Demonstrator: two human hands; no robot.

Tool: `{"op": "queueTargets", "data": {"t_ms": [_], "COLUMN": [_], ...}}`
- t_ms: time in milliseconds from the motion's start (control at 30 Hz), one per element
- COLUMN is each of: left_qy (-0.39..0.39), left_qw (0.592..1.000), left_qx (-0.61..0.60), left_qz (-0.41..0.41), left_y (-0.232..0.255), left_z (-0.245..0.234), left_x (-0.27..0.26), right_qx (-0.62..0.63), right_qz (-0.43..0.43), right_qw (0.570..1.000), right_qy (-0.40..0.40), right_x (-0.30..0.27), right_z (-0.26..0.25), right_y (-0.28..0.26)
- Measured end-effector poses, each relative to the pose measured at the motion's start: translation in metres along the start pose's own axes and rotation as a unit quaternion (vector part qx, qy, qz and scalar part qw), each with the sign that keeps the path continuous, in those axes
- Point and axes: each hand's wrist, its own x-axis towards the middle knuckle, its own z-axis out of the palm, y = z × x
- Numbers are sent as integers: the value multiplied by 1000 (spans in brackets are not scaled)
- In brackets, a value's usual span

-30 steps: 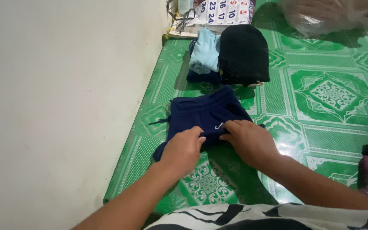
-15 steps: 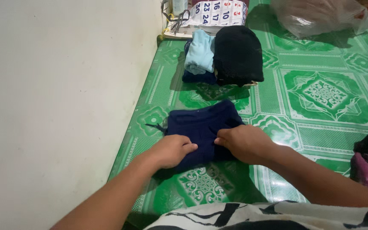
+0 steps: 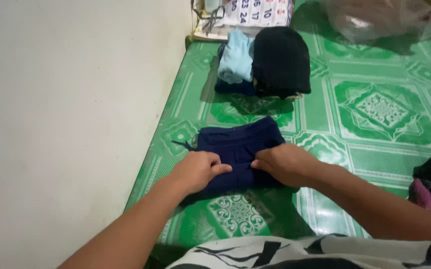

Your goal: The person folds several garments one by one on a green patterned mat. They handle a black top, a light blue top, a dark blue top, and a black bottom, smoothing and folding each into a compact rectangle and stacking them in a neat pile.

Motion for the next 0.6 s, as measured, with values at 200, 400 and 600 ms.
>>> {"op": "queueTargets", "data": {"t_ms": [200, 400, 600], "left_qy": [46, -13, 122], "left_qw": [985, 976, 983], "left_qx": [150, 173, 122], "left_qz": [-73, -133, -57], "left_y": [12, 23, 12], "left_z": [5, 7, 14], "left_x": [-7, 0, -8], "right_qx": [-7, 52, 91], "right_qz": [-32, 12, 69], "right_qw": [999, 996, 991], "right_qy": [-6, -71, -65], "right_x": [8, 4, 10], "right_z": [-1, -1, -6], "right_y": [1, 6, 2]}}
